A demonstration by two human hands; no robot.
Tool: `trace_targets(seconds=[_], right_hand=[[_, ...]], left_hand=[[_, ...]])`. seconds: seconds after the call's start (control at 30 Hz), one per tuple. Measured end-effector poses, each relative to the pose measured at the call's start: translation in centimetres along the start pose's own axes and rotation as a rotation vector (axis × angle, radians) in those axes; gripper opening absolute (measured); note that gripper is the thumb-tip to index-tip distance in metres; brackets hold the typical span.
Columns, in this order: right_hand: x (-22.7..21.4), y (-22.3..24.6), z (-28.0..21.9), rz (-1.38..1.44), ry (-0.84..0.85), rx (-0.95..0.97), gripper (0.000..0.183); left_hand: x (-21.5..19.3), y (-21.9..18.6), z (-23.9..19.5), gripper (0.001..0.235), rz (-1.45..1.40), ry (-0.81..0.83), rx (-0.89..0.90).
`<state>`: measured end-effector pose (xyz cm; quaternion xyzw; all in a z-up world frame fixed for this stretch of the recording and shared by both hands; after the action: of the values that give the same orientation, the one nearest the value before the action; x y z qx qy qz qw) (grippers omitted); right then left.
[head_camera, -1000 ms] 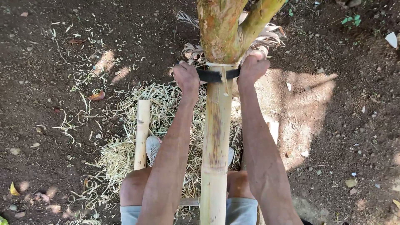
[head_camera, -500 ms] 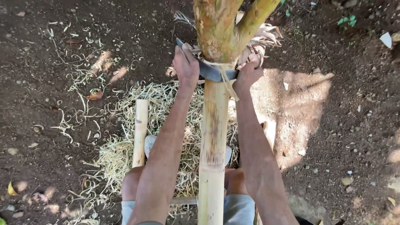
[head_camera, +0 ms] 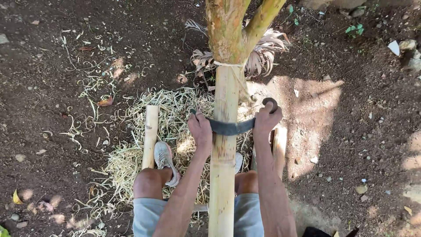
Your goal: Scraping the outer layer of a bamboo pole using a curved blade.
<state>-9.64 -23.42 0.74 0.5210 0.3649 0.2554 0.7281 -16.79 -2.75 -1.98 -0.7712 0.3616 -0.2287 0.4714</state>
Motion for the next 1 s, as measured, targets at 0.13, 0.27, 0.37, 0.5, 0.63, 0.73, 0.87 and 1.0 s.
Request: trace_targets(seconds=[0.13,0.27,0.37,0.5,0.63,0.73,0.87,1.0], right_hand=[[-0.7,1.2,-0.8,0.007,-0.013,0.088,0.032],[-1.0,0.4,-1.0,0.183,-0.027,0.069,0.027],[-1.4,1.7,-1.7,0.249,-0.062,0.056,0.024],[-0.2,3.3,-1.1,0.164,-0.077,0.057,0.025],[1.9,2.9,1.3,0.170,-0.094,0.101,0.027],[3.2,2.6,2.7,0.206,-0.099,0.077,0.028],[4.1,1.9,3.8,0.207,-0.092,0.088,0.028],[6.0,0.0,6.6,0.267,-0.147,0.126,0.023]], left_hand=[[0.4,0.0,0.2,0.029,-0.117,-0.005,-0.125],[0.9,-0.2,0.6,0.039,-0.045,-0.083,-0.189],[0.8,-1.3,0.0,0.042,0.008,-0.072,-0.219],[1.0,-1.9,1.1,0.041,0.053,-0.087,-0.201],[2.2,-3.2,3.1,0.041,0.063,-0.079,-0.214],[3.4,-2.7,5.1,0.042,0.130,-0.121,-0.201],[3.9,-2.7,6.2,0.042,0.112,-0.163,-0.118],[5.9,-4.0,8.6,0.042,0.117,-0.141,-0.112]])
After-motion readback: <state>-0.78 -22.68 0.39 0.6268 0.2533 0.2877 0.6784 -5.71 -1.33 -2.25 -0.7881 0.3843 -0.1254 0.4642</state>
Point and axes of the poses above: each hand's wrist, its own z-axis towards the middle knuckle, its own x-axis out of the palm, y = z × x, the point moved 2 cm from there along z, towards the middle knuckle, and after that the axes turned 10 degrees about -x, right-handed, at the moved point
